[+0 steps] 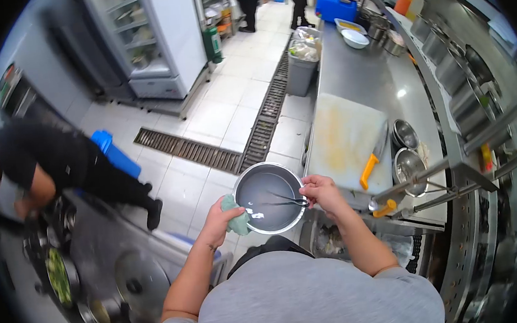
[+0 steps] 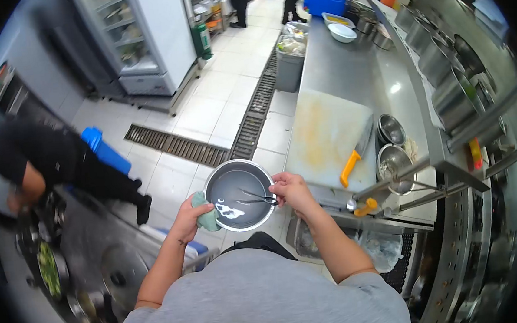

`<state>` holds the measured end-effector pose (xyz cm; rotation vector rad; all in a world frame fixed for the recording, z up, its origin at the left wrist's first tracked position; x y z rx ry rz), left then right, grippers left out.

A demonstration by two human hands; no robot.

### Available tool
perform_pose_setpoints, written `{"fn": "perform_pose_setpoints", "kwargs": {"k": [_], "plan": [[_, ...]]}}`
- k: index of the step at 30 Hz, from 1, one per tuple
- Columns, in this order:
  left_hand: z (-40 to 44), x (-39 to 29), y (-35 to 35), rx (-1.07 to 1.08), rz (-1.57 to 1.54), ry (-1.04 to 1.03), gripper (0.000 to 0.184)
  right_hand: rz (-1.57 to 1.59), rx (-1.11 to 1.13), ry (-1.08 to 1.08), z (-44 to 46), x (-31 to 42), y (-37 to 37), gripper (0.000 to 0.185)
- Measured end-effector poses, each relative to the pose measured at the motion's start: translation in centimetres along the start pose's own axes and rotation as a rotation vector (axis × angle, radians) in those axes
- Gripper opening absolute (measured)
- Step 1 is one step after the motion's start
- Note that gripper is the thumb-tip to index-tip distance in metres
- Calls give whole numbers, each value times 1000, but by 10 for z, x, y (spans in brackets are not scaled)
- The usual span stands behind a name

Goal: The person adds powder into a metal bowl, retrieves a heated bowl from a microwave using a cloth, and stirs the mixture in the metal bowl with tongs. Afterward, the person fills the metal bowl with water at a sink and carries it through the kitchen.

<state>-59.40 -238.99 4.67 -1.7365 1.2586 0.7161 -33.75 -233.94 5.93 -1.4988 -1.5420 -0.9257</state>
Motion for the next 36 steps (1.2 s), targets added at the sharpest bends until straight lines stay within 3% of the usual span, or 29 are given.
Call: {"fn": "perform_pose_setpoints", "kwargs": {"k": [19, 29, 36], "plan": [[549, -287, -3, 206, 209, 100, 35, 120, -239, 51, 506, 220, -40, 20], [848, -427, -74, 363, 319, 143, 36, 154, -435, 10, 753, 335, -15, 26], [1037, -502, -119, 362, 374, 162, 43, 117, -422, -3, 945, 407, 21, 22]]}}
Point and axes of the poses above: each hand's wrist, its own z-axis towards the middle knuckle, its own y-axis out of the back of the hand, x = y × z, the point moved 7 cm from there along z, towards the middle knuckle, and after that the axes turned 8 degrees about -x, right-handed, at the moved point
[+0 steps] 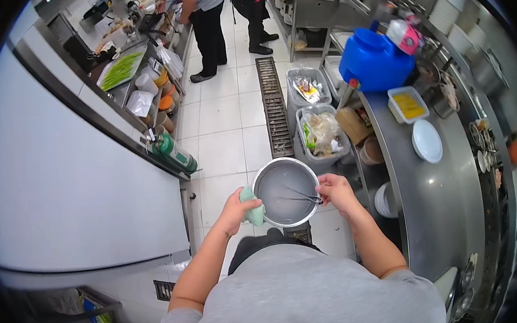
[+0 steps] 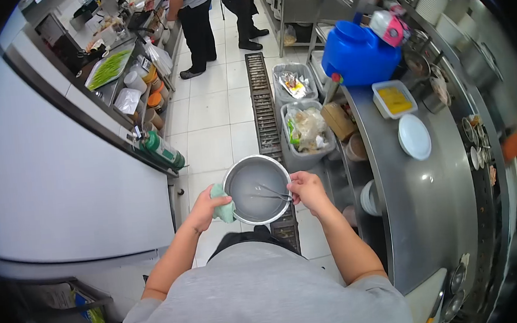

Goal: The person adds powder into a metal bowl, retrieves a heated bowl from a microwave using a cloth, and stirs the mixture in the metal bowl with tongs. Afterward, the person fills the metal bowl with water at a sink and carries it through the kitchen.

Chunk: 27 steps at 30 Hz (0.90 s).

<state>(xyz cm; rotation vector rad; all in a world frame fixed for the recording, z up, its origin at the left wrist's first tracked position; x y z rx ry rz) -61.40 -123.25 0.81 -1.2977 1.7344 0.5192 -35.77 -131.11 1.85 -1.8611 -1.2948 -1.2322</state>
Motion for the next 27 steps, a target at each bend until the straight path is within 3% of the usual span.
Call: {"fn": "perform_pose_setpoints", "kwargs": {"k": [8, 11, 14, 20, 23, 27], "plan": [[204, -141, 55, 123, 40, 19, 54, -13, -66, 5, 195, 103, -59, 18], [277, -193, 68, 139, 127, 64, 69, 29, -131, -20, 266, 136, -75, 18], [364, -234, 82, 90, 104, -34, 35, 57, -170, -43, 338, 163, -87, 19], [513, -308, 104, 69, 149, 39, 34, 61, -176, -11, 493, 224, -105, 19], [571, -346, 112, 123, 170, 79, 84, 34, -150, -8, 567, 260, -118, 19], [642, -395, 135, 78, 91, 64, 83, 19, -105, -55, 651, 307, -141, 19]]}}
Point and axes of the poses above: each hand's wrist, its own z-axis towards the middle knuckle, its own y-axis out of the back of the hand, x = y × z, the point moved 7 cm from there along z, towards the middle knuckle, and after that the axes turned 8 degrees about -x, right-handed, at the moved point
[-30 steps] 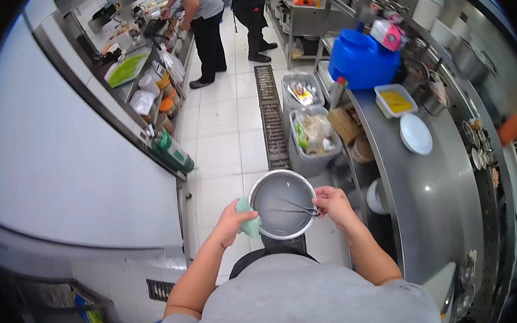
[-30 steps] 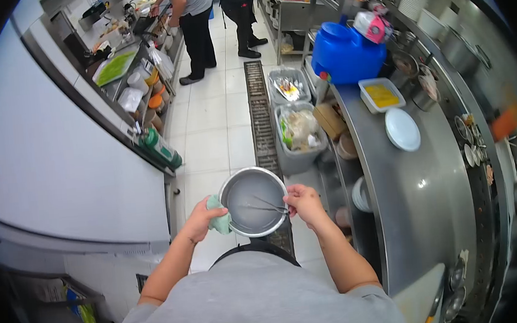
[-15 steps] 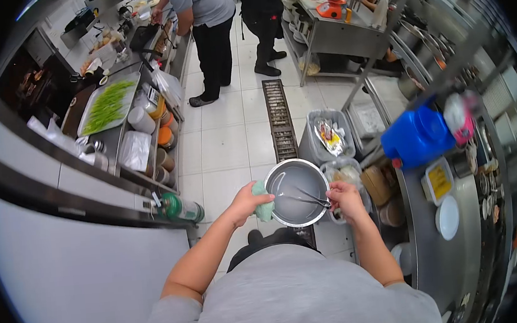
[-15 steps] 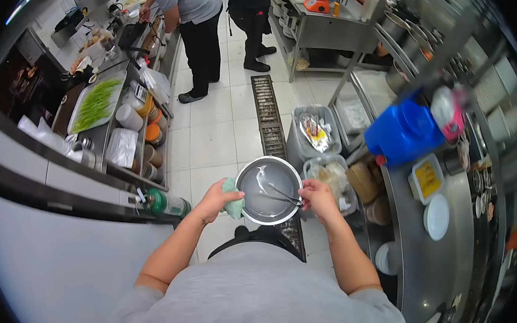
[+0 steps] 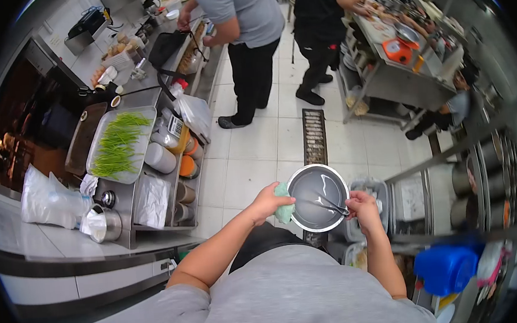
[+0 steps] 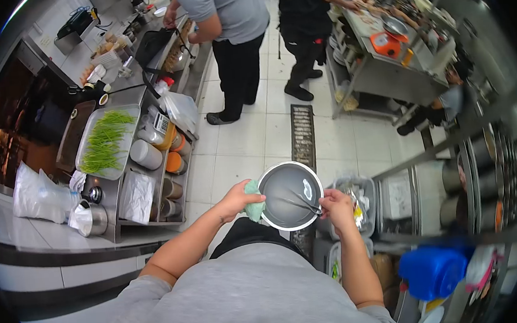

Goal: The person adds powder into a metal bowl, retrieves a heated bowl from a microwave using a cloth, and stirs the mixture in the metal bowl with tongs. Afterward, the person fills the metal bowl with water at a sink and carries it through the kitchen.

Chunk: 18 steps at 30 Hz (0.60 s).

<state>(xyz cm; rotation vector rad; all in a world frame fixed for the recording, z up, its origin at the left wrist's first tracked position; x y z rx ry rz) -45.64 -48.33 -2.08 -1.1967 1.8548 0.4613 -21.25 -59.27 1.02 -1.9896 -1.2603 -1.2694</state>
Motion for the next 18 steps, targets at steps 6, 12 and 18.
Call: {"fn": "perform_pose_setpoints", "kwargs": {"k": [6, 12, 18], "plan": [[92, -92, 45, -1, -53, -79, 39, -31, -42, 46, 100, 77, -49, 21], [200, -151, 79, 10, 26, -106, 37, 15, -101, 35, 197, 120, -76, 21], [282, -232, 84, 66, -70, -52, 39, -3, -94, 74, 303, 188, -89, 22]]}}
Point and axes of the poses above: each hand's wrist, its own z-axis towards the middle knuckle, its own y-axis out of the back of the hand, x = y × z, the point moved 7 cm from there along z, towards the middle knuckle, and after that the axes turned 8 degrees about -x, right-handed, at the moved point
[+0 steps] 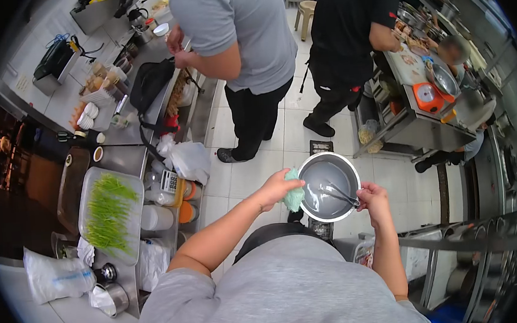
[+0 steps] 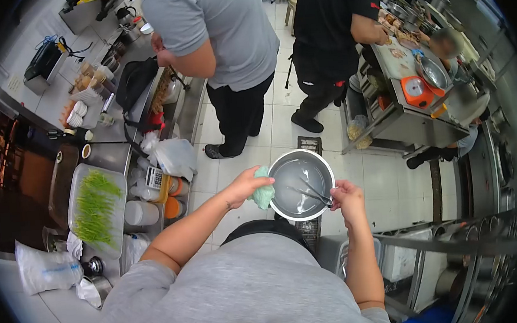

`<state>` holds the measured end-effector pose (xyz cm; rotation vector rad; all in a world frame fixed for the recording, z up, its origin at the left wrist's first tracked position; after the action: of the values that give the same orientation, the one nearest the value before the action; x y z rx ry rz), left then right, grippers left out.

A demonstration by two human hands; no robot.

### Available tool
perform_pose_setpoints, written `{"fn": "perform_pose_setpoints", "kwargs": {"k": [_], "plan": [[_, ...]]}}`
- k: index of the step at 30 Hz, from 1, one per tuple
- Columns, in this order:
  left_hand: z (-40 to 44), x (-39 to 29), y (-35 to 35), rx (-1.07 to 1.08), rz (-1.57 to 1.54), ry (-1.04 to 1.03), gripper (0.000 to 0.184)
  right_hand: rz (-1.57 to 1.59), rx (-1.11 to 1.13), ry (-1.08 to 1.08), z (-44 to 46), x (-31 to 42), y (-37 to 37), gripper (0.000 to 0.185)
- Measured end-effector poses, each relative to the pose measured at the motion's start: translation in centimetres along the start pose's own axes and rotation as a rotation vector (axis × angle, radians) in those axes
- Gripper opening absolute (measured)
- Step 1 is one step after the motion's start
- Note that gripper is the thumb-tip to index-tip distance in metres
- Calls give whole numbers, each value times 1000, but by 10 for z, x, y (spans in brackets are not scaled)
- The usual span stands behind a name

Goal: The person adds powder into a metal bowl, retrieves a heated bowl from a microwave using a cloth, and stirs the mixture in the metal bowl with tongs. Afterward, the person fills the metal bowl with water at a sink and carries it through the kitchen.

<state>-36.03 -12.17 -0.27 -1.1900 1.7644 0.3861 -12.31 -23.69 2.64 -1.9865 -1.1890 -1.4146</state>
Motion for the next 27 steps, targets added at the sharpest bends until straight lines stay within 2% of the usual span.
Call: {"fn": "perform_pose_setpoints", "kwargs": {"k": [3, 6, 9, 10, 13, 14, 17, 27], "plan": [[46, -23, 5, -21, -19, 21, 43, -34, 45, 26, 56, 33, -11, 21], [101, -31, 21, -157, 56, -103, 55, -89, 113, 45, 118, 70, -22, 20], [115, -78, 18, -182, -49, -105, 59, -146, 157, 75, 171, 101, -37, 20], [123, -89, 18, -156, -94, -98, 58, -161, 163, 90, 187, 114, -44, 19], [145, -109, 30, -295, -241, -110, 48, -209, 240, 119, 223, 157, -67, 18], [150, -127, 28, -259, -271, -102, 35, -190, 254, 148, 235, 168, -73, 16], [179, -154, 41, -291, -309, -152, 27, -254, 298, 204, 265, 204, -93, 17], [232, -242, 49, -343, -470, -183, 25, -127, 362, 182, 345, 264, -121, 16]]}}
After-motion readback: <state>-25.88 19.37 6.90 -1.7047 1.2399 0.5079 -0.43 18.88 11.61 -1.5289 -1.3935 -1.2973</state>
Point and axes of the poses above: each hand's wrist, its own z-axis towards the middle knuckle, its own y-axis out of the back of the hand, x = y × z, the point moved 7 cm from there along z, towards the middle knuckle, and after that the axes turned 8 degrees about -x, right-handed, at the moved point
